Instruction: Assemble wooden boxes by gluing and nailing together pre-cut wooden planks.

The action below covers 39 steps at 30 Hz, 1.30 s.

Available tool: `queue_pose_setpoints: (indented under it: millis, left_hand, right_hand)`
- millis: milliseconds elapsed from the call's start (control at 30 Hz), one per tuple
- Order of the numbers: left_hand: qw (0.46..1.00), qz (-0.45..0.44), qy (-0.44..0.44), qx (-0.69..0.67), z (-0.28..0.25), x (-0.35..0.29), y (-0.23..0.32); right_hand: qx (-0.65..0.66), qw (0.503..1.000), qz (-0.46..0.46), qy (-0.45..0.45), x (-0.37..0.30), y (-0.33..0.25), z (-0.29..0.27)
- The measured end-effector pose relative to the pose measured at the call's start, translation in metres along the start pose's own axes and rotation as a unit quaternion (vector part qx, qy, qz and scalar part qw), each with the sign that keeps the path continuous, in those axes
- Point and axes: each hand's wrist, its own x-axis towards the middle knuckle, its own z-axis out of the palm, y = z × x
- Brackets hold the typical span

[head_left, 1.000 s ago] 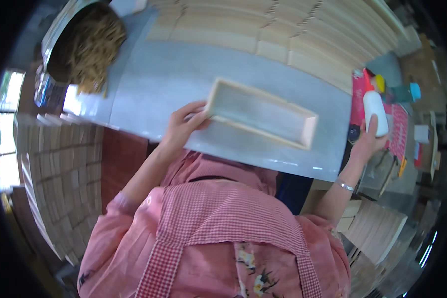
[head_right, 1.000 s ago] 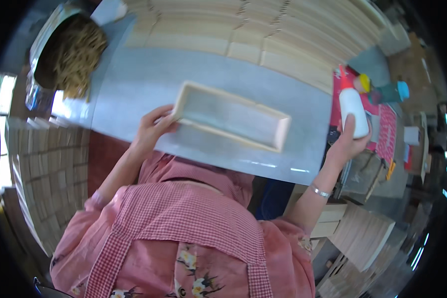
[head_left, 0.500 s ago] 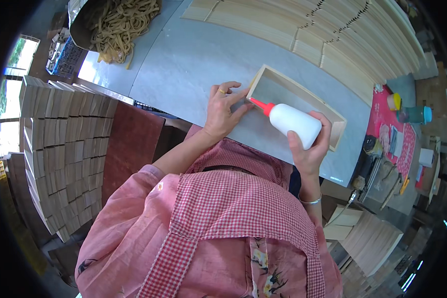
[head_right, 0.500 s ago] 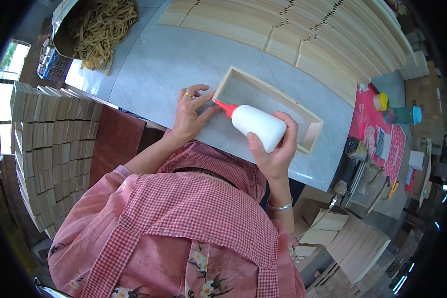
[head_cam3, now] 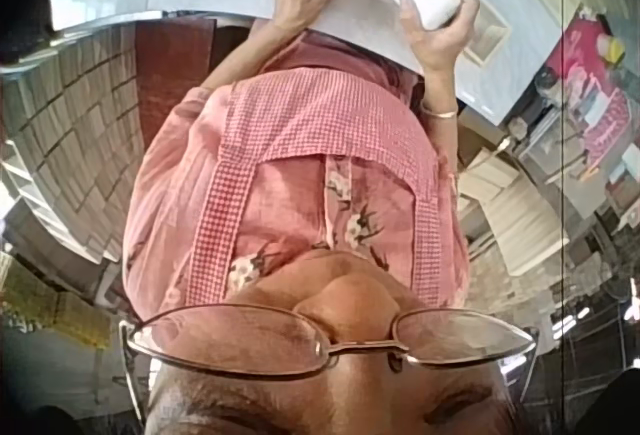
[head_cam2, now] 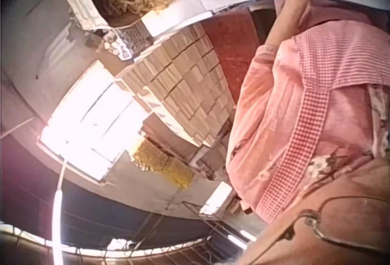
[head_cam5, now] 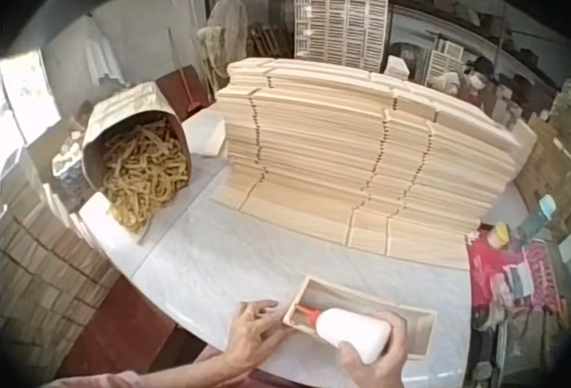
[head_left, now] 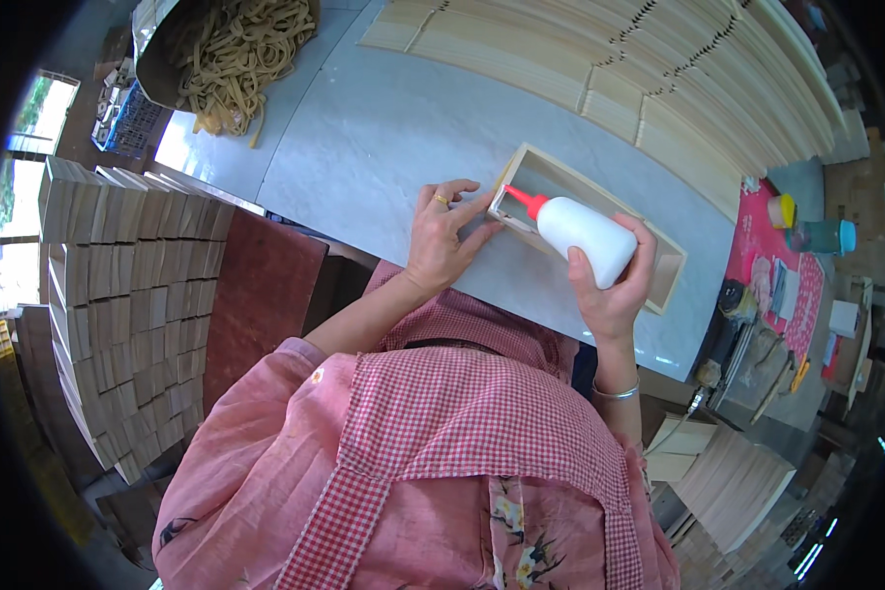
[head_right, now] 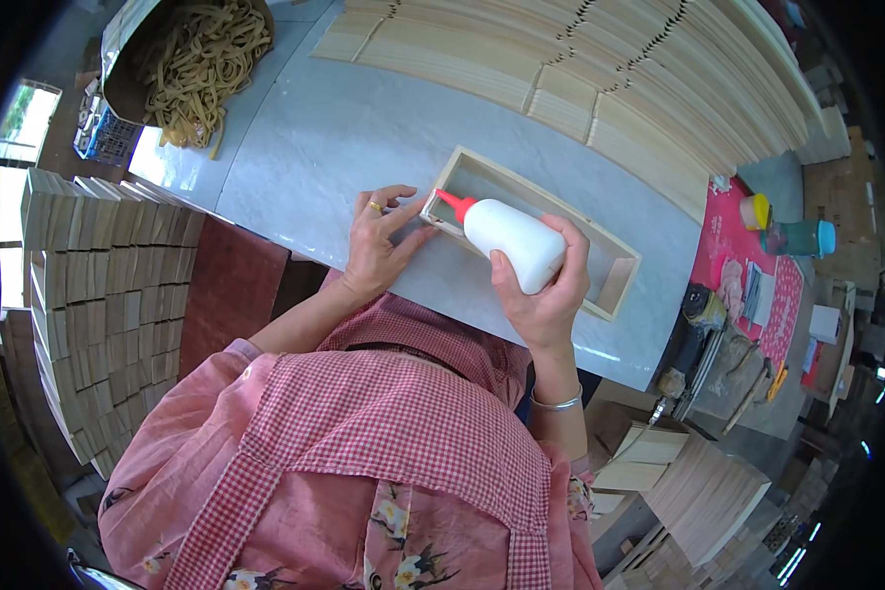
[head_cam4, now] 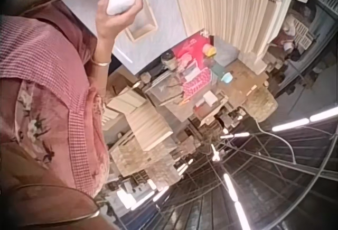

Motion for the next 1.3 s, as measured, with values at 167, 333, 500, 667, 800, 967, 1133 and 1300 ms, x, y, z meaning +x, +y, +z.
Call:
queue_pose_setpoints:
  millis: [167, 333, 500, 667, 800, 967, 1133, 1300]
  left_hand:
    - [1.0, 0.012, 0.002, 0.009, 0.001, -0.002, -0.003]
    - [1.0, -0.001, -0.001, -0.005, 0.002, -0.001, -0.001]
    - [1.0, 0.002, -0.009, 0.003, 0.001, -0.001, 0.0]
    - [1.0, 0.002, -0.012, 0.0, -0.001, 0.001, 0.002]
    - [1.0, 0.003, -0.009, -0.008, 0.0, 0.0, 0.001]
    - [1.0, -0.005, -0.007, -0.013, -0.001, 0.002, 0.004]
    - [1.0, -0.001, -0.01, -0.002, -0.001, 0.003, 0.008]
    - [1.0, -0.005, -0.015, -0.003, -0.003, 0.003, 0.009]
  right_hand:
    - [-0.026, 0.999, -0.017, 0.021, 0.016, 0.003, 0.005]
    - [-0.039, 0.998, -0.018, 0.043, 0.03, 0.007, 0.011]
    - [-0.059, 0.996, -0.036, 0.055, 0.037, 0.011, 0.009]
    - [-0.077, 0.995, -0.013, 0.062, 0.029, 0.011, -0.008]
    - [-0.117, 0.989, -0.017, 0.087, 0.018, 0.015, -0.029]
    - [-0.139, 0.984, 0.002, 0.112, 0.002, 0.016, -0.055]
    - [-0.172, 0.975, 0.01, 0.14, -0.011, 0.018, -0.082]
    - [-0.212, 0.963, 0.034, 0.164, -0.027, 0.022, -0.107]
